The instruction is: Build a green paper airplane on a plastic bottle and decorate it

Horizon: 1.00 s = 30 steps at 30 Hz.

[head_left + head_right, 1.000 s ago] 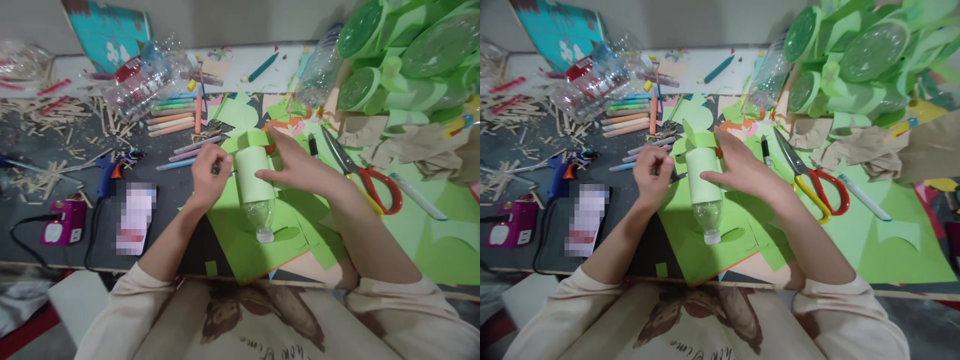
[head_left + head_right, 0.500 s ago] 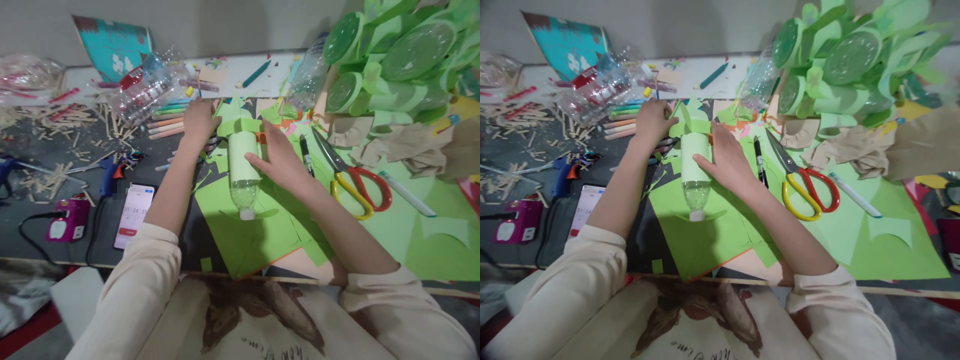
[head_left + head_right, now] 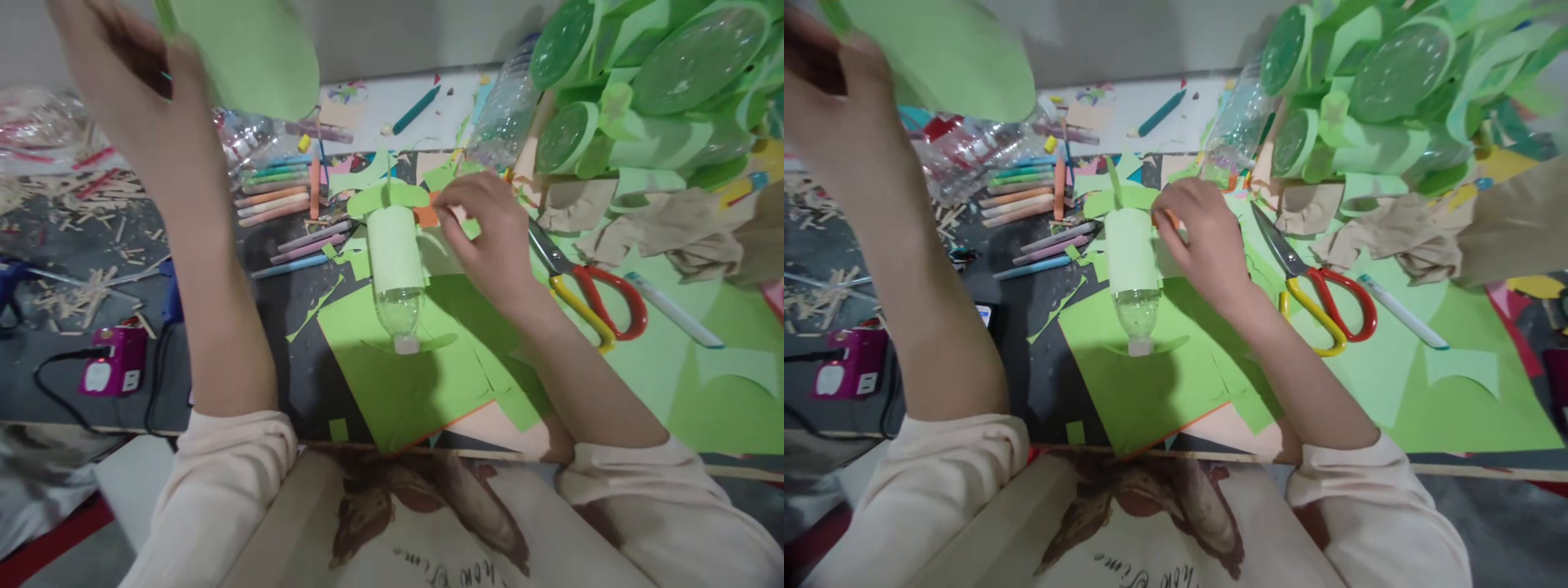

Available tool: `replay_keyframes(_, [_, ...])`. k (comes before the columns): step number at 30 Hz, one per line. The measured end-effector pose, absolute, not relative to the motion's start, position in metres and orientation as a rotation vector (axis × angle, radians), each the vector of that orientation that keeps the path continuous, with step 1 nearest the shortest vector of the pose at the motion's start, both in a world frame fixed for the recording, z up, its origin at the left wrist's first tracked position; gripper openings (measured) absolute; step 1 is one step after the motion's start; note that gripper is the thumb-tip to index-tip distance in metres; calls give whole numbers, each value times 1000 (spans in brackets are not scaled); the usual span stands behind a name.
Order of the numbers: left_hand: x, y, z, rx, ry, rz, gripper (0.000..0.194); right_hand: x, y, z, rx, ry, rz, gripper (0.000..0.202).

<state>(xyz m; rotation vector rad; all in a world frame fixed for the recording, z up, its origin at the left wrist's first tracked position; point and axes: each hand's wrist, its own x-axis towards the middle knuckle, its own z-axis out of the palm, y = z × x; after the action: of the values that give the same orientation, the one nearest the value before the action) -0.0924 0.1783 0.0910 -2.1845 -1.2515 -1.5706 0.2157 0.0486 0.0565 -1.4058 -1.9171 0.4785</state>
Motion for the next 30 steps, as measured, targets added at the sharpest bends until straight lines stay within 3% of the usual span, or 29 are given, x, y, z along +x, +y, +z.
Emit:
replay_keyframes(3, [-56,122,89,-2183,-1284,-1630,31,201,27,69,-1198,-1832,760,50])
replay_keyframes(6, [-11,60,79,-2377,-1464,-1634,26,195,6,69,-1068,-1543,1253,58])
replay_keyframes(9, [11,22,67,-2659,-1350,-1388,21,201,-11,60,-968,-1173,1641,67])
replay_keyframes(12, [16,8,54,-2819,-1107,-1051,25,209,-25,51,-982,-928,1783,71])
replay_keyframes(17, [31,5,45,-2754,-920,-912,35,210,-36,43,-1202,-676,1708,49])
replay_keyframes(23, [6,3,57,-2877,-847,-825,21,214,-34,29,-1245,-656,1522,38])
replay_keyframes(25, [-37,5,61,-2764,-1130,-791,13,218,-32,26,-1285,-617,1410,40])
replay_keyframes(27, [-92,8,61,-2485,-1617,-764,22,220,-31,26,-1283,-591,1364,43])
replay_keyframes(30, [-172,13,52,-1818,-2193,-512,58,221,-28,30,-1250,-587,1359,45])
